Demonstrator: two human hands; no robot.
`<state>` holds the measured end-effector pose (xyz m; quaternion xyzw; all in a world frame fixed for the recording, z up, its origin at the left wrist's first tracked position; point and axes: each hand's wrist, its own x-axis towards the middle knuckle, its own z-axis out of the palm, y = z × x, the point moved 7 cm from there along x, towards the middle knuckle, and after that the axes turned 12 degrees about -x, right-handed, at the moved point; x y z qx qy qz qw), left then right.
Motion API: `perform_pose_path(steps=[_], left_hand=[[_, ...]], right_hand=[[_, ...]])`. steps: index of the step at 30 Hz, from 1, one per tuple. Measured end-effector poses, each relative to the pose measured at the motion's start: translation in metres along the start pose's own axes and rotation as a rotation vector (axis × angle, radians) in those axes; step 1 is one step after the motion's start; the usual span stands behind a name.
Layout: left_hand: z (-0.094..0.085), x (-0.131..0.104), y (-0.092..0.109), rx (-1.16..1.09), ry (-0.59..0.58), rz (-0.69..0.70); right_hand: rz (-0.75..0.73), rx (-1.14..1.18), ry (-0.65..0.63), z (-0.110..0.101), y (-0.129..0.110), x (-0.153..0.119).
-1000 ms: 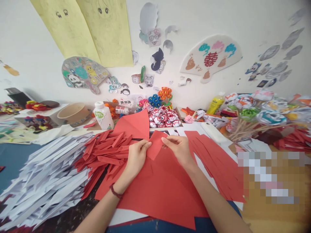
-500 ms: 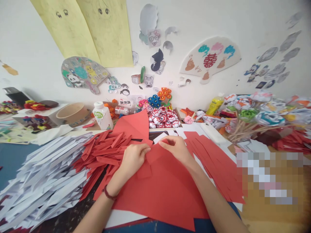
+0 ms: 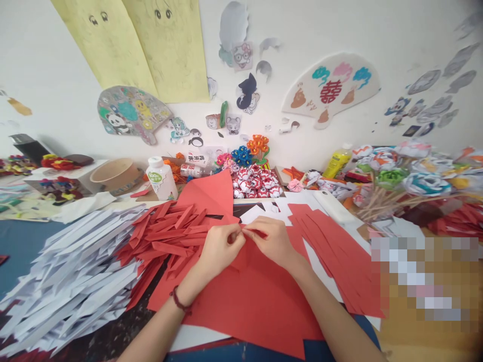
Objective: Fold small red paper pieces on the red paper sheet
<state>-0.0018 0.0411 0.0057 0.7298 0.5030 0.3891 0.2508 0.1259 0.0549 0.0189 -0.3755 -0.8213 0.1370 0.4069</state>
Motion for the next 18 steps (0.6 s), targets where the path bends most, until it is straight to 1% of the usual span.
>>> perform_pose_path(steps=[3,6,8,10,11,13,16,18], left_hand=[[-0.005,0.002,-0.002,-0.002,0.032,-0.01],[-0.017,0.002,-0.008,0.009,0.076,-0.022],[-0.027,0.002,-0.01,0.054,0.127,-0.023],[-0.036,0.001,-0.01,0.098,0.199,-0.026],[-0.039,0.001,-0.009,0.095,0.233,-0.023],[-0.041,0.001,-0.004,0.033,0.264,0.003],[-0.033,0.002,0.003,-0.093,0.208,0.043],[-0.028,0.002,0.001,-0.149,0.175,0.015]], right_hand=[[0.044,-0.033,0.093,-0.012,0.005,-0.001],[0.15,-0.033,0.247,-0.035,0.017,-0.001],[0.227,-0.019,0.358,-0.049,0.026,-0.003],[0.296,0.018,0.431,-0.057,0.032,-0.005],[0.322,0.05,0.435,-0.057,0.034,-0.005],[0.348,0.126,0.374,-0.049,0.035,-0.004],[0.347,0.22,0.216,-0.03,0.031,0.0],[0.339,0.255,0.101,-0.019,0.029,0.002]])
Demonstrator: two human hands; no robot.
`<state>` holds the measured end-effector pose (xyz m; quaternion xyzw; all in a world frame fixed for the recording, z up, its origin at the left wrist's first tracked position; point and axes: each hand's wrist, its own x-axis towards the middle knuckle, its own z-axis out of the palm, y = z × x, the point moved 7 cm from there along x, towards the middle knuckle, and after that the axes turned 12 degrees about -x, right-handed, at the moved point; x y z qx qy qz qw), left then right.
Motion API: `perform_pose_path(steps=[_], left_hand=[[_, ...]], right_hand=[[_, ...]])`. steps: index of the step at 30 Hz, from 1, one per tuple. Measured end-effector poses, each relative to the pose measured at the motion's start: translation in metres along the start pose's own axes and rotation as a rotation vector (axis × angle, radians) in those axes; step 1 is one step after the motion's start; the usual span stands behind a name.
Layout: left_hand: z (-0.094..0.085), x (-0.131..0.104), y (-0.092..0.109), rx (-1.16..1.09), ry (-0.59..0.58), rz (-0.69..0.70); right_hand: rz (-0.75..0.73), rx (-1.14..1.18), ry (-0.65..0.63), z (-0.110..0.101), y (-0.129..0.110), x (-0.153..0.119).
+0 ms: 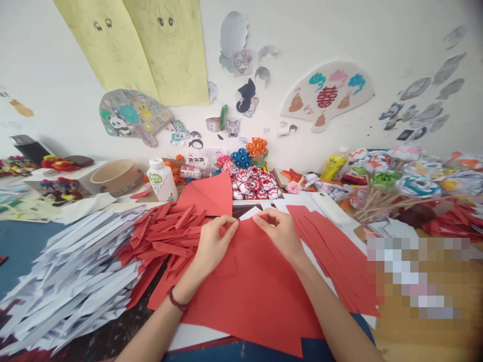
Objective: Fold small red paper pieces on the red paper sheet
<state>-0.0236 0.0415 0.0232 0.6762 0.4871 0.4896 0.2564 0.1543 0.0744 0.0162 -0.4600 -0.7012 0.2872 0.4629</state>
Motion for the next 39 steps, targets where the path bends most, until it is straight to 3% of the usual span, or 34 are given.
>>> perform_pose_path(steps=[5,8,12,19,24,27,29,34,39], left_hand=[[-0.002,-0.001,-0.008,-0.015,-0.013,-0.062],[0.005,-0.002,-0.007,0.007,-0.116,-0.054],[0.013,-0.005,-0.003,0.023,-0.162,-0.046],[0.017,-0.006,-0.001,0.042,-0.163,-0.046],[-0.013,0.002,-0.006,0.033,-0.003,-0.036],[-0.038,0.006,-0.016,0.002,0.188,-0.065],[-0.045,0.005,-0.024,-0.097,0.272,-0.094],[-0.023,0.004,-0.035,-0.37,0.214,-0.179],[-0.018,0.0,-0.04,-0.404,0.247,-0.219]], right_hand=[[-0.033,-0.022,-0.273,0.02,0.003,-0.001],[-0.077,-0.057,-0.366,0.026,-0.001,-0.004],[-0.107,-0.056,-0.451,0.032,-0.006,-0.009],[-0.149,-0.168,-0.439,0.032,-0.003,-0.009],[-0.156,-0.293,-0.347,0.012,0.011,0.001],[-0.072,-0.403,-0.231,-0.005,0.028,0.01],[-0.007,-0.323,-0.217,-0.007,0.034,0.012],[-0.017,0.244,-0.428,0.022,0.013,0.004],[0.043,0.394,-0.395,0.026,0.006,0.0]])
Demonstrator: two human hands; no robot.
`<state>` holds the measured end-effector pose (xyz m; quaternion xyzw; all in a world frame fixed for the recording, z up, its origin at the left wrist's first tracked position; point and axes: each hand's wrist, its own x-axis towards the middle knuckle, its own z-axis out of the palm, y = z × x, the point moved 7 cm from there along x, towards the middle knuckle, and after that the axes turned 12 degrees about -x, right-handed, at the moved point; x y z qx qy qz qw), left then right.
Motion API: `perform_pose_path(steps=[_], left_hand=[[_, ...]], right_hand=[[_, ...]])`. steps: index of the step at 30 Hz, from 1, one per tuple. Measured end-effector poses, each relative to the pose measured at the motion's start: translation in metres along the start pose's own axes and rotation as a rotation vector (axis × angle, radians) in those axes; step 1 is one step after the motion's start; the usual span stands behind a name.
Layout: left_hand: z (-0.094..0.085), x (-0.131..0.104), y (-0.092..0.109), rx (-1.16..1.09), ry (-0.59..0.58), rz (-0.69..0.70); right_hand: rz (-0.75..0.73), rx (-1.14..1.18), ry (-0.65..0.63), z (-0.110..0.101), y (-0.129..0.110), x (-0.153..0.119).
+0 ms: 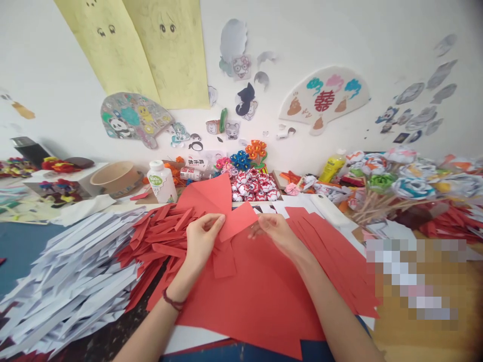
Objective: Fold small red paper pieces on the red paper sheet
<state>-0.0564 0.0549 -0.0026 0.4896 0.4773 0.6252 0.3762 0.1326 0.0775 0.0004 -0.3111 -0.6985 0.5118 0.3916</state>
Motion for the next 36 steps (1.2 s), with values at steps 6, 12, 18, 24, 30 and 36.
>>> perform_pose_path(steps=[6,12,18,24,30,36], left_hand=[[0.006,-0.006,0.014,0.332,-0.037,0.152],[0.044,-0.028,0.031,0.813,-0.296,0.547],[0.045,-0.026,0.02,0.813,-0.371,0.442],[0.04,-0.021,0.017,0.53,-0.369,0.259],[0.031,-0.018,0.004,-0.069,-0.279,-0.202],[0.032,-0.024,-0.002,-0.209,-0.317,-0.419]], right_hand=[[0.115,-0.057,0.227,-0.021,0.014,-0.001],[0.167,-0.128,0.327,-0.028,0.023,-0.003],[0.102,-0.197,0.316,-0.024,0.015,-0.005],[0.055,-0.159,0.022,-0.008,0.011,-0.001],[0.109,-0.195,0.097,-0.018,0.02,0.001],[0.101,-0.116,0.075,-0.012,0.014,0.0]])
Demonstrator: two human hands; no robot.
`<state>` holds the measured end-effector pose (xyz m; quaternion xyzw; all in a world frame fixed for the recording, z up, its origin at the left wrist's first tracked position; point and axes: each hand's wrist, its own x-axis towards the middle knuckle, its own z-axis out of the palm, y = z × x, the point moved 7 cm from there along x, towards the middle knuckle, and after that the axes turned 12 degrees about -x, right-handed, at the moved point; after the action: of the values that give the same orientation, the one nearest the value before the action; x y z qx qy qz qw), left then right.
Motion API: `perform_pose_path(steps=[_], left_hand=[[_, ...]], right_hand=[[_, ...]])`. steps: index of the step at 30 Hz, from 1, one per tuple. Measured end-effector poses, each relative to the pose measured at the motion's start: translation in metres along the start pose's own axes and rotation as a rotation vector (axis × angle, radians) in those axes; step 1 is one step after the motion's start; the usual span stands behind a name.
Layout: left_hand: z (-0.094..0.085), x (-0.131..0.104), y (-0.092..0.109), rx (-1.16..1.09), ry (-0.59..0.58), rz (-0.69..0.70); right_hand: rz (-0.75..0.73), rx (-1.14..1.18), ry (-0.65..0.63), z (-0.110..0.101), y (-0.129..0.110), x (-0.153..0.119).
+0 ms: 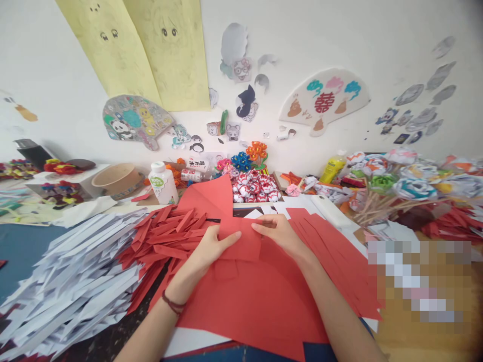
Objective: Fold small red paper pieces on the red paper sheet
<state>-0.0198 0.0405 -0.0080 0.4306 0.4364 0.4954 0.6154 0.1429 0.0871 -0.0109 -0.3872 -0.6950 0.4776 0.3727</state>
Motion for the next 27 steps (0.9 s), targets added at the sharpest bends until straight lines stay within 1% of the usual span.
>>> perform_pose_path(steps=[2,4,6,8,11,17,21,23,27], left_hand=[[-0.003,0.0,0.002,0.014,0.05,0.04],[-0.001,0.001,0.0,0.014,0.022,0.035],[0.002,0.002,-0.002,0.033,-0.012,0.021],[0.001,0.004,0.0,0.091,0.0,0.071],[-0.001,0.005,0.008,0.188,0.039,0.196],[0.001,0.007,0.007,0.293,0.006,0.237],[0.004,0.006,0.009,0.381,-0.008,0.302],[0.006,0.005,0.012,0.404,-0.018,0.339],[0.01,0.0,0.016,0.392,-0.007,0.394]], right_hand=[[0.01,0.009,-0.048,0.006,-0.001,-0.001],[0.003,-0.015,-0.051,0.008,-0.003,-0.001],[-0.015,-0.062,-0.028,0.007,-0.004,-0.001],[-0.032,-0.099,-0.018,0.007,-0.006,-0.001],[-0.047,-0.122,-0.029,0.008,-0.007,-0.002],[-0.048,-0.127,-0.09,0.015,-0.008,-0.003],[-0.054,-0.11,-0.13,0.019,-0.011,-0.004],[-0.067,-0.099,-0.122,0.02,-0.013,-0.003],[-0.097,-0.073,-0.053,0.017,-0.014,-0.003]])
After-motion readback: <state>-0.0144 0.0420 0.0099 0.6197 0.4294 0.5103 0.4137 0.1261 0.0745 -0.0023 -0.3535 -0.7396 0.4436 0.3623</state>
